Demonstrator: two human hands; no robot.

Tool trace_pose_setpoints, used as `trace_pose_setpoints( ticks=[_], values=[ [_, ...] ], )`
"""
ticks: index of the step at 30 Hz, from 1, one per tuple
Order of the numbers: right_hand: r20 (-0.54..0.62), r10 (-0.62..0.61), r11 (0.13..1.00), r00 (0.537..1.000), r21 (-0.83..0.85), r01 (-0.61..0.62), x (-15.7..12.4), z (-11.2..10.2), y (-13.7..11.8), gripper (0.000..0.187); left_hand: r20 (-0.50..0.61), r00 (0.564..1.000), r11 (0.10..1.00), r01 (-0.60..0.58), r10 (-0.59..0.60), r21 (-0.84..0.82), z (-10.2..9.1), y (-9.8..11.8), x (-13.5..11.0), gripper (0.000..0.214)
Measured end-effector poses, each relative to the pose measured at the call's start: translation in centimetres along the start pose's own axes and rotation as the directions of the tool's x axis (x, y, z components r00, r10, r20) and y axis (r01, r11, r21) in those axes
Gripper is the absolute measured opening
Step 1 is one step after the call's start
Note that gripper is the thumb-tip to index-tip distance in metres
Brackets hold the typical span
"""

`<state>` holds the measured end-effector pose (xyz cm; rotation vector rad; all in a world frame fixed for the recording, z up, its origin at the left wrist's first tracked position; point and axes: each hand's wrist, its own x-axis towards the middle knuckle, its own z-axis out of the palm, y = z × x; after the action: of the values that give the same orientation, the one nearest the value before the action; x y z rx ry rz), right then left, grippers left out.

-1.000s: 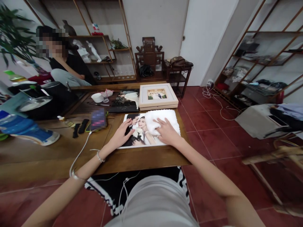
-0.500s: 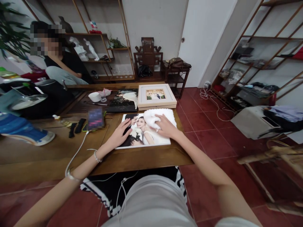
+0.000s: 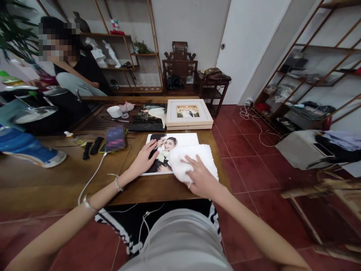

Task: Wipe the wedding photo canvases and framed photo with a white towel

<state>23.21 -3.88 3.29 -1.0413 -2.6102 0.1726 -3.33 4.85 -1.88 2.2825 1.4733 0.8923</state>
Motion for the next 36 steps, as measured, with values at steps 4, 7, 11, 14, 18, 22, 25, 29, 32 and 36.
trace_pose_setpoints(
  ticks=[4, 7, 11, 14, 18, 22, 25, 29, 32, 36],
  values=[
    [0.026, -0.058, 0.998, 0.998, 0.029, 0.057, -1.2, 0.0, -1.2, 0.01, 0.027, 0.999, 0.999, -0.035, 0.035, -0.006, -0.1, -0.2, 0.2, 0.046],
    [0.004, -0.056, 0.998, 0.998, 0.013, 0.056, 0.6, -0.1, 0.9, 0.012, 0.045, 0.997, 0.998, -0.057, 0.057, 0.001, -0.1, -0.2, 0.3, 0.045],
    [-0.012, 0.056, 0.997, 0.998, -0.05, -0.056, 4.8, -0.5, 5.3, 0.027, 0.052, 0.998, 0.998, -0.048, 0.046, 0.029, -0.1, -0.2, 0.4, 0.045],
    [-0.029, 0.117, 0.991, 0.993, -0.066, -0.119, 7.9, -0.6, 8.1, 0.032, 0.061, 0.997, 0.998, -0.056, 0.054, 0.028, -0.1, -0.2, 0.4, 0.045],
    [-0.053, 0.097, 0.991, 0.994, -0.093, -0.102, 10.0, -0.2, 9.6, 0.034, 0.071, 0.995, 0.995, -0.068, 0.063, 0.068, 0.0, -0.4, 0.4, 0.047],
    [-0.025, 0.035, 0.983, 0.999, -0.18, -0.039, 8.2, 0.5, 7.6, 0.026, 0.051, 0.997, 0.992, -0.066, 0.06, 0.11, 0.2, -0.3, 0.3, 0.046],
    [0.054, -0.025, 0.984, 0.998, -0.177, 0.034, 4.9, 0.8, 4.2, 0.019, 0.051, 0.997, 0.99, -0.069, 0.063, 0.122, 0.2, -0.3, 0.3, 0.045],
    [0.099, -0.065, 0.987, 0.993, -0.14, 0.079, 0.6, 0.7, -0.2, 0.016, 0.05, 0.996, 0.991, -0.084, 0.079, 0.105, 0.3, -0.5, 0.3, 0.046],
    [0.11, -0.08, 0.988, 0.991, -0.123, 0.094, -0.5, 0.5, -0.9, 0.026, 0.057, 0.993, 0.99, -0.104, 0.099, 0.097, 0.3, -0.7, 0.4, 0.046],
    [0.087, -0.069, 0.989, 0.994, -0.122, 0.08, 1.5, -0.1, 2.2, 0.023, 0.061, 0.993, 0.99, -0.11, 0.105, 0.091, 0.4, -0.8, 0.4, 0.045]
  ],
)
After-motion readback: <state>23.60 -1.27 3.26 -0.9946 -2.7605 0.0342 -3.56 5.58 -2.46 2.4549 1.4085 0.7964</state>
